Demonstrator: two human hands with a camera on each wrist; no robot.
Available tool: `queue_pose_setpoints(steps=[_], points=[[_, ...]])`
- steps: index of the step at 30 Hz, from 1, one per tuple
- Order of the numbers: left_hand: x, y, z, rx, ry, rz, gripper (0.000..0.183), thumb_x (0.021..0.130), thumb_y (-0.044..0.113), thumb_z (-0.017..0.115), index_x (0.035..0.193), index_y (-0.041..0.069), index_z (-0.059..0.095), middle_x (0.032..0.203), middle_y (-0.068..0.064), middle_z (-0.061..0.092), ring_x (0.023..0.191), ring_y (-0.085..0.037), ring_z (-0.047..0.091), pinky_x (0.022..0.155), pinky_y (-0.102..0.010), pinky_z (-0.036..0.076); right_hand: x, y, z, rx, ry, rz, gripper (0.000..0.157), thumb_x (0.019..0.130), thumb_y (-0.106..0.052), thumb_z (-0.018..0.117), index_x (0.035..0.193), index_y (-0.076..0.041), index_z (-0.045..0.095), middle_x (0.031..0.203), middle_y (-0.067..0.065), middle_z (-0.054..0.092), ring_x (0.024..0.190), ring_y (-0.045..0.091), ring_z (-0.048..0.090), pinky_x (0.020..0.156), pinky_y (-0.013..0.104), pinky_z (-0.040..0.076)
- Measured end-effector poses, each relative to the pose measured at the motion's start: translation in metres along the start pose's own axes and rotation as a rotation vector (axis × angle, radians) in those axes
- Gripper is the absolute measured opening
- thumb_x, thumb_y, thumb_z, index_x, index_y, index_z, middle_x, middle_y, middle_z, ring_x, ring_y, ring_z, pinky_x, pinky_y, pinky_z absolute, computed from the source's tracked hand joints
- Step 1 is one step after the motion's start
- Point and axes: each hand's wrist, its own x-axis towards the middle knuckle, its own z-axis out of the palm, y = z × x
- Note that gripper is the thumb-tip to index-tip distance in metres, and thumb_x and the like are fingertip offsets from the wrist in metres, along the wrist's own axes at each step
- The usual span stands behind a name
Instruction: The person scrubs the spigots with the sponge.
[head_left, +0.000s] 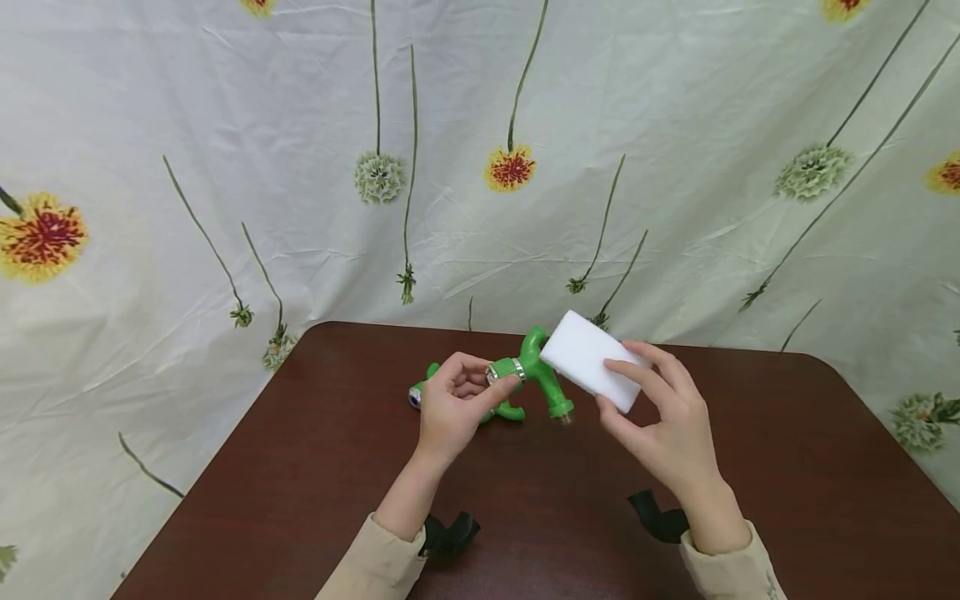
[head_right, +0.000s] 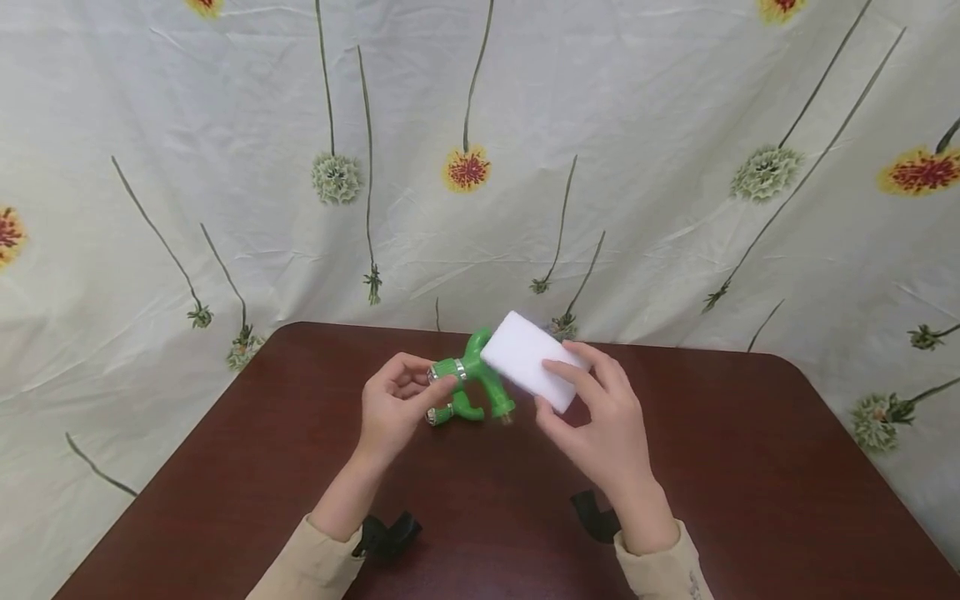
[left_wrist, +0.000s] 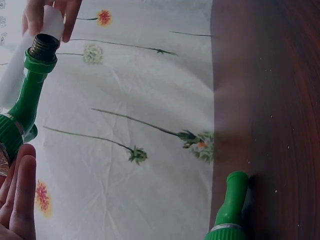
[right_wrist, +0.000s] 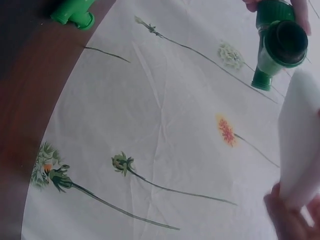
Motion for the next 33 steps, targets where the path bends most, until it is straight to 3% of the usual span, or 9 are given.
queue_pose_setpoints(steps=[4,8,12,19,25,30,33], points=[[0.001,0.0,-0.001,0.014,0.013,0.017,0.022,0.075,0.006,0.078,0.09,0.001,0.062,0.074,-0.008,0.063,0.061,-0.014,0.063,0.055,-0.029,0.055,0.001,0.0,0.0,0.005,-0.077,-0.077,0.028,0.08,-0.028,0.058,0.099,-0.012,0.072,0.116,0.012,0.06,0.101,0.027,0.055,0.076,0.019,0.042],[0.001,0.001,-0.001,0.011,0.031,0.0,0.022,0.075,0.006,0.078,0.089,0.001,0.062,0.074,-0.009,0.064,0.06,-0.014,0.064,0.055,-0.029,0.054,0.002,0.001,0.0,-0.058,-0.019,-0.087,0.029,0.08,-0.026,0.056,0.098,-0.01,0.072,0.115,0.013,0.061,0.099,0.03,0.055,0.071,0.024,0.041],[0.002,0.003,-0.001,0.034,0.051,-0.013,0.023,0.075,0.005,0.079,0.089,-0.001,0.063,0.075,-0.012,0.065,0.06,-0.011,0.063,0.056,-0.027,0.054,0.003,0.0,0.0,-0.025,-0.009,-0.122,0.029,0.079,-0.025,0.057,0.097,-0.008,0.072,0.114,0.016,0.061,0.099,0.033,0.054,0.074,0.026,0.041],[0.0,0.033,0.0,0.069,0.069,-0.012,0.021,0.074,-0.003,0.077,0.087,-0.007,0.061,0.074,-0.016,0.064,0.061,-0.009,0.061,0.059,-0.025,0.054,0.003,0.0,-0.001,-0.041,0.007,-0.12,0.03,0.08,-0.026,0.057,0.097,-0.007,0.072,0.114,0.017,0.061,0.099,0.034,0.054,0.075,0.026,0.042],[0.0,0.034,0.001,0.1,0.094,0.016,0.022,0.072,0.0,0.079,0.085,-0.006,0.062,0.073,-0.015,0.064,0.06,-0.011,0.061,0.059,-0.025,0.054,0.004,-0.004,0.001,-0.03,-0.053,-0.193,0.028,0.081,-0.023,0.055,0.097,-0.008,0.072,0.114,0.017,0.06,0.101,0.034,0.054,0.079,0.03,0.044],[0.0,0.035,0.002,0.114,0.111,0.028,0.022,0.071,0.0,0.079,0.084,-0.006,0.062,0.072,-0.015,0.064,0.059,-0.011,0.061,0.058,-0.025,0.054,0.004,-0.003,-0.002,-0.092,0.009,-0.133,0.03,0.08,-0.024,0.055,0.097,-0.007,0.072,0.115,0.017,0.061,0.099,0.035,0.054,0.073,0.03,0.043],[0.0,0.034,0.001,0.119,0.115,0.034,0.022,0.071,-0.001,0.079,0.085,-0.006,0.062,0.072,-0.015,0.064,0.059,-0.011,0.061,0.058,-0.025,0.054,0.004,-0.002,-0.001,-0.041,-0.006,-0.131,0.03,0.08,-0.025,0.056,0.097,-0.007,0.072,0.116,0.016,0.06,0.1,0.034,0.054,0.073,0.026,0.041]])
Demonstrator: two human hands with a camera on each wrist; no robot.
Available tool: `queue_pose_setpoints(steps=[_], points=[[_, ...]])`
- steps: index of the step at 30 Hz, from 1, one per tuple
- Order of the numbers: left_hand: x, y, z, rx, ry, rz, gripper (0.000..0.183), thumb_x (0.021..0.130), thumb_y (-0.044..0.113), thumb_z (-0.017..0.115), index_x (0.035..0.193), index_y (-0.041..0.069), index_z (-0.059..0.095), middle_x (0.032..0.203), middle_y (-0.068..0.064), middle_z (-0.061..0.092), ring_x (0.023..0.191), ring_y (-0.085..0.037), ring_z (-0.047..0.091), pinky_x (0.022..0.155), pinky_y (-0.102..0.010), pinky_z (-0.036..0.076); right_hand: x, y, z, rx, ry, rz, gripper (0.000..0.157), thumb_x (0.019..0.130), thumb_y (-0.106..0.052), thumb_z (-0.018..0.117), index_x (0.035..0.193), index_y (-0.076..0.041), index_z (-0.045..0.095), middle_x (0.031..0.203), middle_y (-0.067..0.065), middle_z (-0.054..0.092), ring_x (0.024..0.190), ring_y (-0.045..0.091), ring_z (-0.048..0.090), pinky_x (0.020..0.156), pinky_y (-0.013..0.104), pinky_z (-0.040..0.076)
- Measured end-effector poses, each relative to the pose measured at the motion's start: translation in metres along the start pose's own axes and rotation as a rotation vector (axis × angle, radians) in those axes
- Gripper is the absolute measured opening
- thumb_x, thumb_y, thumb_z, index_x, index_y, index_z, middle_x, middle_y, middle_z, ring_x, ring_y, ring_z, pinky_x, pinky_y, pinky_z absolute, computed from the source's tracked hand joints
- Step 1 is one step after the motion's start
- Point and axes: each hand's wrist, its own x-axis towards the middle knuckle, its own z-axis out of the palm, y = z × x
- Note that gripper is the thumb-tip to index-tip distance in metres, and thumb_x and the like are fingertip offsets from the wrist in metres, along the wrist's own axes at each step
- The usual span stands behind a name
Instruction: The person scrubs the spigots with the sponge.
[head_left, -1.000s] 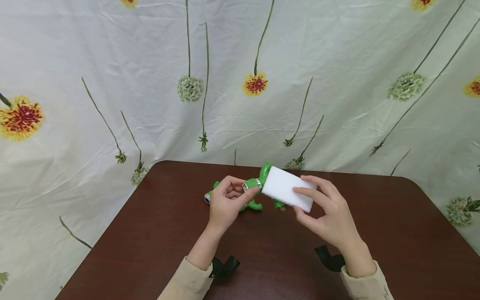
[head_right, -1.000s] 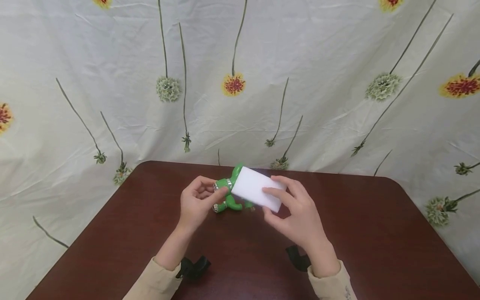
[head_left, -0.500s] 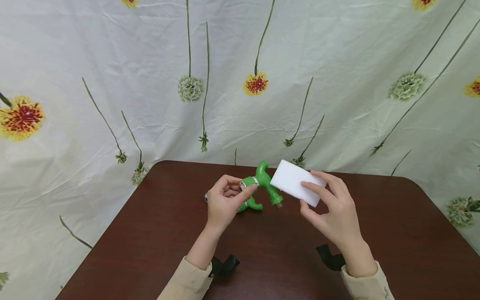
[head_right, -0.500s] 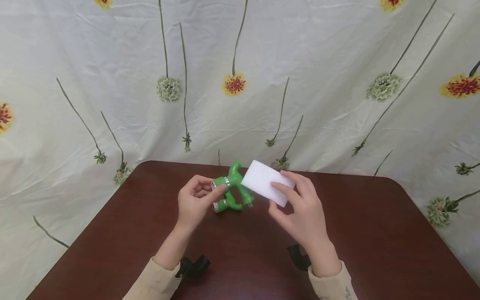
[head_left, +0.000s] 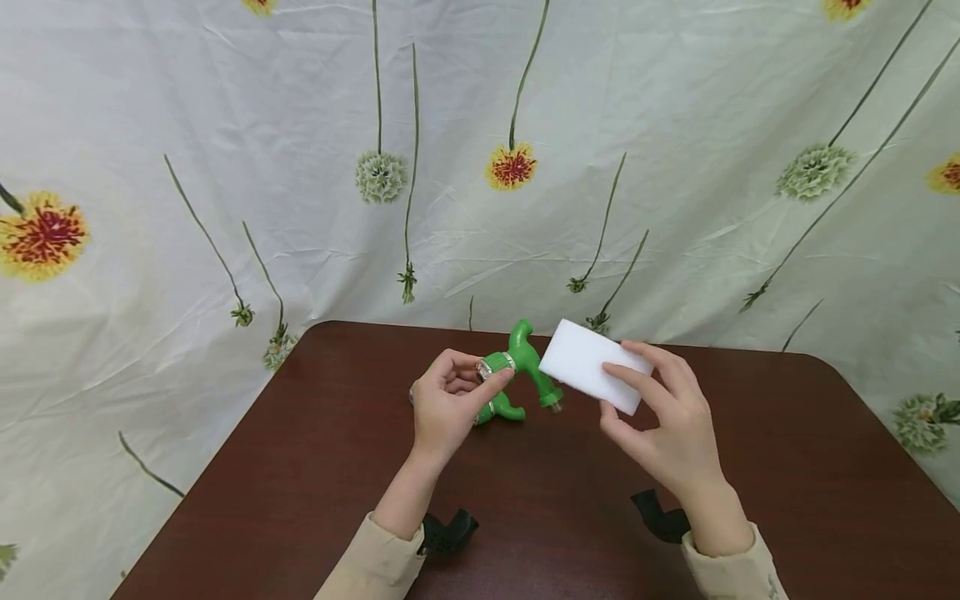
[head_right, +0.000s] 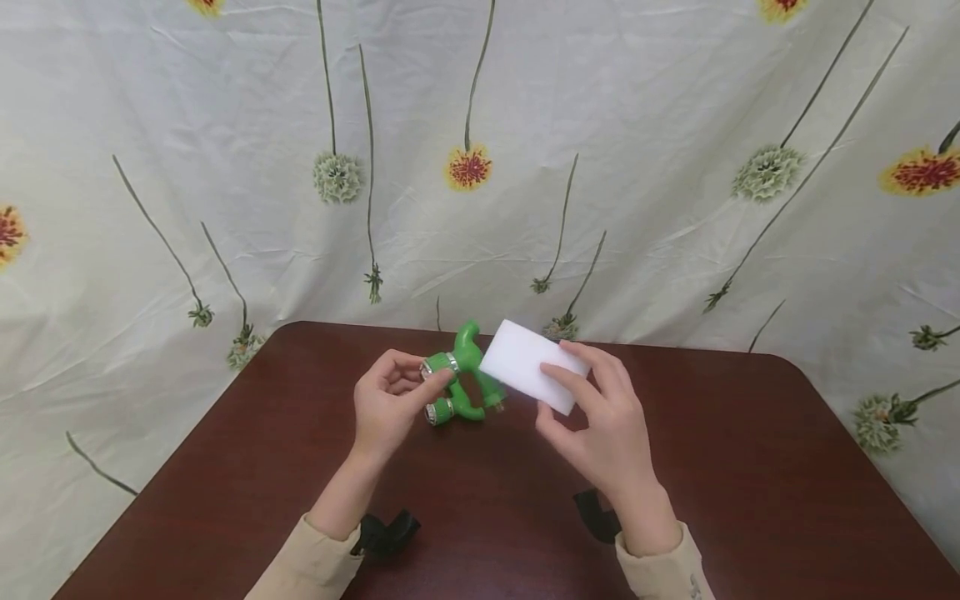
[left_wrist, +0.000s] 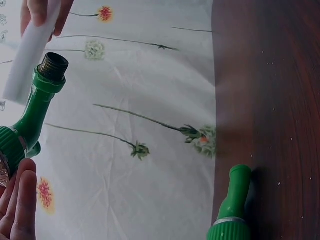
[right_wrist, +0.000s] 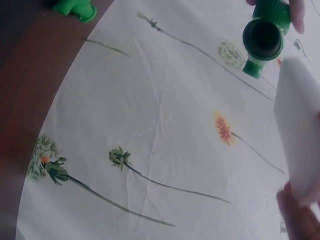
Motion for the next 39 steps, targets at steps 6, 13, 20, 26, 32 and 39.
queue_pose_setpoints(steps=[6,13,20,26,32,39], points=[[0.001,-0.001,-0.001,-0.022,0.006,-0.002,0.021,0.072,-0.002,0.078,0.086,-0.006,0.062,0.073,-0.017,0.064,0.059,-0.009,0.061,0.057,-0.027,0.055,-0.001,0.002,0.0,0.073,-0.101,-0.021,0.029,0.08,-0.023,0.056,0.1,-0.009,0.072,0.118,0.014,0.059,0.104,0.031,0.053,0.076,0.022,0.041],[0.004,-0.004,-0.002,-0.097,-0.003,-0.054,0.021,0.075,-0.004,0.075,0.087,-0.009,0.059,0.073,-0.019,0.063,0.056,-0.006,0.062,0.056,-0.031,0.056,0.0,0.005,-0.001,0.038,-0.002,0.053,0.03,0.079,-0.025,0.058,0.099,-0.008,0.072,0.117,0.015,0.06,0.101,0.032,0.054,0.07,0.023,0.04],[0.007,-0.026,-0.001,-0.136,-0.004,-0.083,0.022,0.075,0.001,0.077,0.09,-0.005,0.061,0.074,-0.015,0.064,0.056,-0.01,0.063,0.055,-0.034,0.057,0.0,0.005,-0.001,0.046,-0.03,0.109,0.029,0.079,-0.025,0.059,0.1,-0.01,0.072,0.118,0.012,0.06,0.104,0.028,0.054,0.075,0.018,0.04],[0.008,-0.031,-0.002,-0.166,-0.025,-0.114,0.022,0.078,0.008,0.077,0.088,-0.002,0.061,0.073,-0.009,0.063,0.057,-0.02,0.064,0.056,-0.042,0.057,0.002,0.007,-0.004,0.058,0.097,0.194,0.03,0.077,-0.026,0.065,0.099,-0.006,0.071,0.116,0.016,0.06,0.102,0.031,0.055,0.08,0.015,0.041],[0.01,-0.04,-0.003,-0.164,-0.051,-0.165,0.021,0.081,0.013,0.075,0.087,0.0,0.06,0.072,-0.011,0.062,0.059,-0.034,0.064,0.057,-0.045,0.056,0.002,0.008,-0.003,0.073,0.148,0.212,0.034,0.079,-0.032,0.069,0.099,-0.004,0.072,0.114,0.018,0.061,0.1,0.032,0.056,0.081,0.015,0.041],[0.016,-0.059,-0.014,-0.151,-0.037,-0.249,0.022,0.085,0.02,0.071,0.095,0.004,0.059,0.073,-0.017,0.06,0.06,-0.036,0.064,0.058,-0.044,0.057,0.001,0.01,-0.003,0.072,0.154,0.223,0.035,0.079,-0.033,0.07,0.099,-0.004,0.072,0.113,0.018,0.061,0.1,0.031,0.056,0.08,0.015,0.041]])
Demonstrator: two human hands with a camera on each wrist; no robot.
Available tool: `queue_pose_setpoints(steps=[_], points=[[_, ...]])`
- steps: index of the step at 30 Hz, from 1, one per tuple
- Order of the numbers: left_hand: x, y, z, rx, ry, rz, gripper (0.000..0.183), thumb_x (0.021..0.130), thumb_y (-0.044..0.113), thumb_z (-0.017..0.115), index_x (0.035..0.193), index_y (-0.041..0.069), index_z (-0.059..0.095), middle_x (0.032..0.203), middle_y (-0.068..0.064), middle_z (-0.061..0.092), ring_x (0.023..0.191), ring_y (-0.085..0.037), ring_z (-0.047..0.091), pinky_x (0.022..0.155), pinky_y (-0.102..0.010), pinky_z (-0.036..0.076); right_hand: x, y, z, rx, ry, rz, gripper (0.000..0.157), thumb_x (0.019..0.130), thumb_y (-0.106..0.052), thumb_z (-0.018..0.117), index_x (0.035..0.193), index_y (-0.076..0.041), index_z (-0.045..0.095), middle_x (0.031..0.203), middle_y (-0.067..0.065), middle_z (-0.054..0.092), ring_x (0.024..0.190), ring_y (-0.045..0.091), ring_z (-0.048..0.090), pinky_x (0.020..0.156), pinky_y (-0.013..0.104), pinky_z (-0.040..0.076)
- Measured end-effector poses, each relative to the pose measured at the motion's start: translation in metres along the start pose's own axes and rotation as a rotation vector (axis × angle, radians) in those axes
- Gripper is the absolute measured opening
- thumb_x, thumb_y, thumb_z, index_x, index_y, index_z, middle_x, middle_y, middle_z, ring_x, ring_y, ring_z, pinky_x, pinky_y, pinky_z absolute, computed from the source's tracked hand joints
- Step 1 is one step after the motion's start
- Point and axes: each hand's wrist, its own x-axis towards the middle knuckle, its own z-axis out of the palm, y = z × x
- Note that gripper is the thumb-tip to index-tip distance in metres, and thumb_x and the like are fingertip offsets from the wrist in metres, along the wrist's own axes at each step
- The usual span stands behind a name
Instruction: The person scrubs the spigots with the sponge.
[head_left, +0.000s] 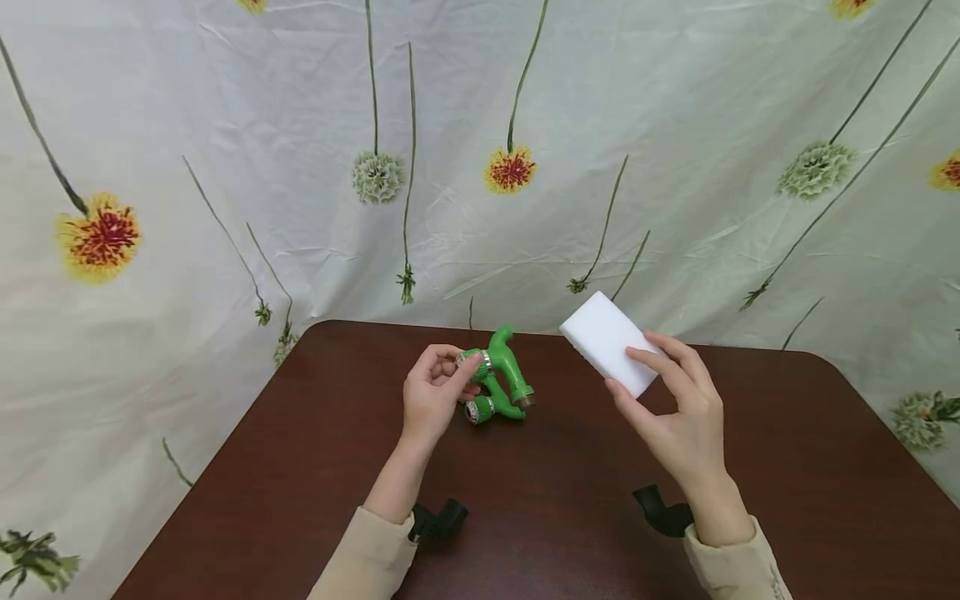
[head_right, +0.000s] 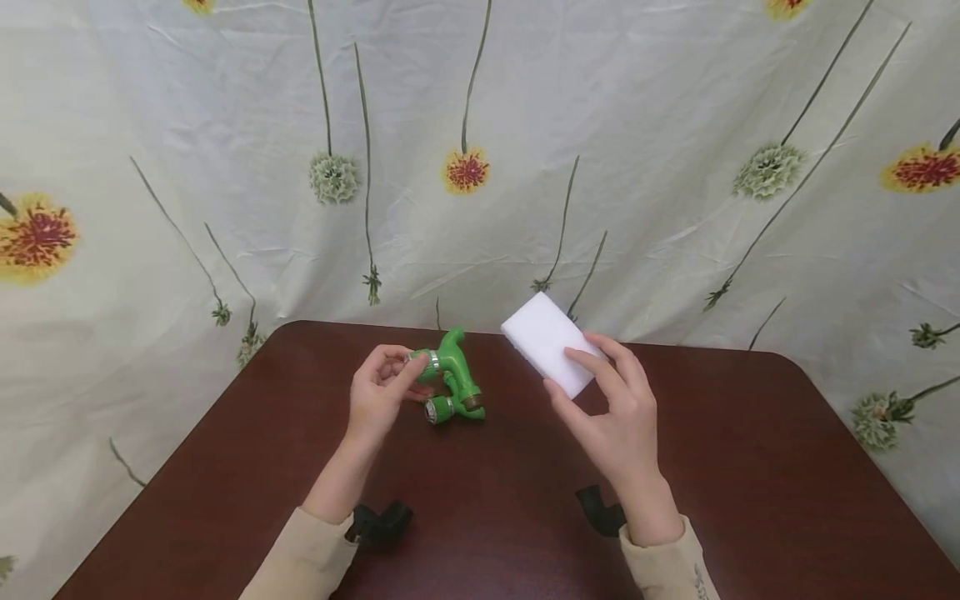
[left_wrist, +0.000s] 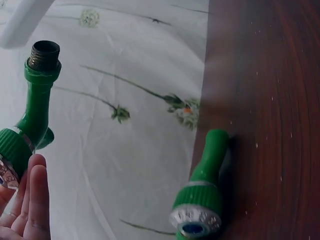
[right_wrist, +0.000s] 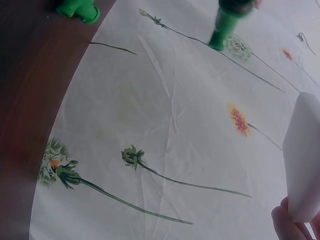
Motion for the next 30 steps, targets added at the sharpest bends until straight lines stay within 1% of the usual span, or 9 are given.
queue_pose_setpoints(steps=[4,7,8,11,14,19,23,26,30], points=[[0.008,-0.009,-0.012,-0.03,0.053,-0.036,0.023,0.087,0.02,0.069,0.098,0.004,0.057,0.073,-0.021,0.058,0.059,-0.033,0.065,0.058,-0.042,0.057,0.0,0.002,0.002,0.003,0.004,-0.004,0.034,0.079,-0.032,0.07,0.099,-0.004,0.072,0.113,0.018,0.061,0.1,0.032,0.056,0.08,0.015,0.041],[0.012,-0.017,-0.022,-0.048,0.142,-0.064,0.025,0.086,0.023,0.07,0.097,0.005,0.056,0.073,-0.021,0.06,0.058,-0.027,0.065,0.057,-0.036,0.057,0.001,0.002,0.003,0.002,0.005,-0.005,0.035,0.079,-0.032,0.07,0.099,-0.004,0.072,0.112,0.018,0.061,0.1,0.032,0.056,0.08,0.015,0.041],[0.014,-0.02,-0.025,-0.042,0.179,-0.073,0.026,0.086,0.025,0.07,0.096,0.006,0.056,0.072,-0.017,0.062,0.058,-0.027,0.065,0.056,-0.034,0.057,0.001,0.002,0.003,0.0,0.004,-0.004,0.035,0.079,-0.032,0.07,0.098,-0.004,0.072,0.112,0.018,0.061,0.1,0.032,0.056,0.08,0.015,0.041],[0.018,-0.03,-0.035,-0.022,0.277,-0.101,0.031,0.083,0.031,0.072,0.093,0.007,0.054,0.073,-0.011,0.066,0.058,-0.022,0.065,0.057,-0.031,0.056,0.001,0.002,0.004,-0.011,0.003,0.001,0.034,0.079,-0.033,0.07,0.099,-0.004,0.072,0.112,0.018,0.061,0.099,0.031,0.056,0.08,0.015,0.041],[0.02,-0.039,-0.044,0.0,0.349,-0.129,0.038,0.081,0.036,0.073,0.093,0.007,0.053,0.071,-0.004,0.067,0.06,-0.022,0.066,0.058,-0.029,0.056,0.001,0.003,0.004,-0.02,0.002,0.007,0.034,0.079,-0.032,0.07,0.099,-0.005,0.072,0.112,0.017,0.061,0.099,0.03,0.057,0.08,0.015,0.041],[0.023,-0.053,-0.055,0.003,0.433,-0.166,0.042,0.079,0.036,0.075,0.094,0.005,0.051,0.071,0.002,0.065,0.064,-0.022,0.067,0.062,-0.033,0.057,0.0,0.007,0.006,-0.025,0.004,0.015,0.033,0.077,-0.029,0.072,0.099,-0.004,0.072,0.113,0.018,0.061,0.1,0.032,0.057,0.082,0.014,0.041],[0.025,-0.061,-0.063,0.014,0.485,-0.215,0.044,0.077,0.037,0.076,0.093,0.005,0.05,0.072,0.001,0.065,0.062,-0.018,0.067,0.062,-0.032,0.057,-0.001,0.008,0.007,-0.035,0.009,0.021,0.032,0.072,-0.019,0.076,0.098,-0.002,0.071,0.115,0.02,0.062,0.103,0.035,0.057,0.086,0.013,0.04],[0.026,-0.066,-0.069,0.046,0.52,-0.246,0.046,0.076,0.039,0.077,0.092,0.006,0.049,0.073,0.001,0.066,0.061,-0.017,0.067,0.059,-0.029,0.057,-0.001,0.008,0.008,-0.04,0.013,0.021,0.033,0.067,-0.011,0.077,0.098,0.0,0.071,0.115,0.022,0.062,0.102,0.037,0.057,0.087,0.013,0.039],[0.027,-0.071,-0.079,0.14,0.576,-0.253,0.046,0.075,0.043,0.077,0.089,0.007,0.05,0.072,0.001,0.066,0.064,-0.023,0.068,0.057,-0.026,0.056,0.001,0.006,0.01,-0.041,0.014,0.017,0.033,0.065,-0.007,0.076,0.096,0.002,0.071,0.114,0.023,0.062,0.099,0.039,0.056,0.086,0.013,0.038]])
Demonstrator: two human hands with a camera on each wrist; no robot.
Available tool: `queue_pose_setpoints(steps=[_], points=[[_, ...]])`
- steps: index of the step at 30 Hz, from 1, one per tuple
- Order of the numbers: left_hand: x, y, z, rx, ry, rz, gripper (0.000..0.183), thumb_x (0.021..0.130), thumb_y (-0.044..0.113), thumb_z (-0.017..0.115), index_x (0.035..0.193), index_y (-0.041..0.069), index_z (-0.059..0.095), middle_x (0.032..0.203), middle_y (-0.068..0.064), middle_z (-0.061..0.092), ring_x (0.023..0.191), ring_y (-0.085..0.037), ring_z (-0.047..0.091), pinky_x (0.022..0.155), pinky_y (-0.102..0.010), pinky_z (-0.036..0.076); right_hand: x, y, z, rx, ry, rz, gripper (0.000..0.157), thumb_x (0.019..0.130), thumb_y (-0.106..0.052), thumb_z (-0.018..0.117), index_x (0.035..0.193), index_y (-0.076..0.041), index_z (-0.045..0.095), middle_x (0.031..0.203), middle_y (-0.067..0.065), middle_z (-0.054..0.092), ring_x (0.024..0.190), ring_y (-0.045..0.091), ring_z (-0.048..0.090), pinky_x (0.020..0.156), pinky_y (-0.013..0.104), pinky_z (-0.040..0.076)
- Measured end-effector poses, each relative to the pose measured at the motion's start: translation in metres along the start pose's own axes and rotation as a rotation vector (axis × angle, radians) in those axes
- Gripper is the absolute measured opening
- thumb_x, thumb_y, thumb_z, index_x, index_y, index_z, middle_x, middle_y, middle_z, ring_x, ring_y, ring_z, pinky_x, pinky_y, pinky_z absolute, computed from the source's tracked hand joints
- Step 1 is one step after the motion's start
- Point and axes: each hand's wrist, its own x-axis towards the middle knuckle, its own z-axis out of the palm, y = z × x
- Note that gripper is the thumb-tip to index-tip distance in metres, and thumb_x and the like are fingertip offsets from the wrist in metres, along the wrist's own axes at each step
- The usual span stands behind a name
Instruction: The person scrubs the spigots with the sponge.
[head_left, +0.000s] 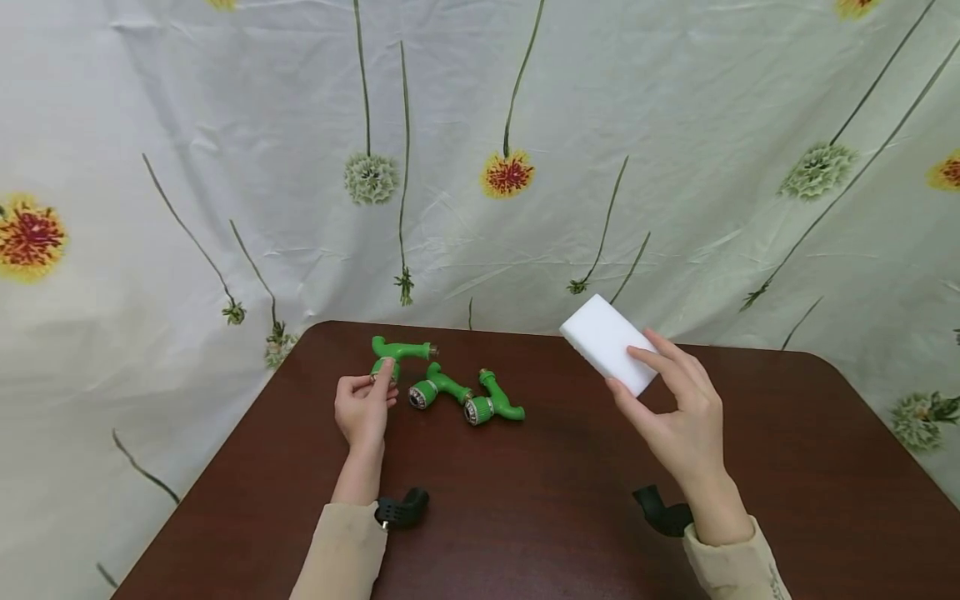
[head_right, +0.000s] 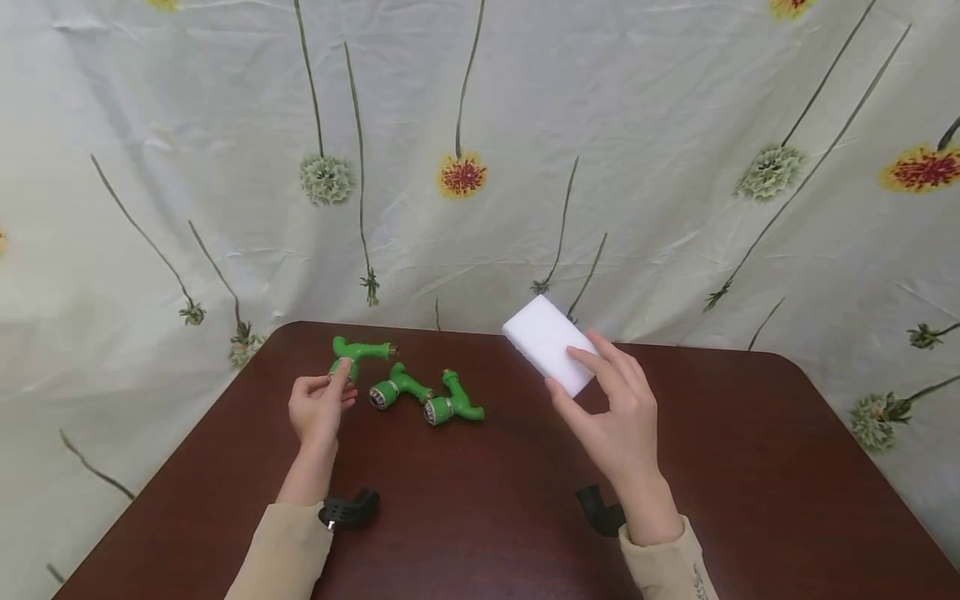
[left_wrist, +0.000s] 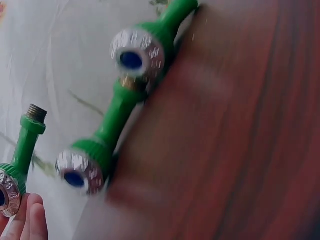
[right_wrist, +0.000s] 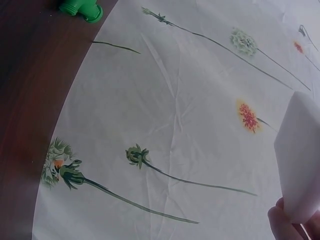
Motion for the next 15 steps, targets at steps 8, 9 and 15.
queue_pose_setpoints(steps=[8,9,15], points=[[0.01,-0.006,-0.018,0.273,0.152,0.041,0.049,0.074,0.054,0.073,0.085,0.012,0.05,0.061,0.008,0.061,0.047,0.001,0.056,0.05,-0.017,0.045,-0.001,-0.001,0.0,0.007,-0.007,-0.002,0.032,0.066,-0.009,0.076,0.096,0.002,0.071,0.113,0.023,0.062,0.1,0.038,0.056,0.087,0.014,0.038],[0.011,-0.006,-0.02,0.278,0.153,0.038,0.05,0.074,0.054,0.073,0.085,0.011,0.05,0.061,0.008,0.06,0.046,0.003,0.055,0.05,-0.017,0.045,-0.001,-0.001,0.0,0.006,-0.009,-0.002,0.032,0.066,-0.008,0.076,0.096,0.002,0.071,0.113,0.023,0.062,0.1,0.038,0.056,0.087,0.014,0.038],[0.016,-0.011,-0.026,0.233,0.126,-0.035,0.052,0.073,0.051,0.074,0.087,0.01,0.048,0.07,0.001,0.059,0.046,-0.003,0.058,0.047,-0.019,0.051,-0.003,0.001,0.0,0.0,-0.019,0.003,0.036,0.063,-0.003,0.077,0.097,0.001,0.071,0.114,0.023,0.062,0.101,0.037,0.056,0.086,0.014,0.038]])
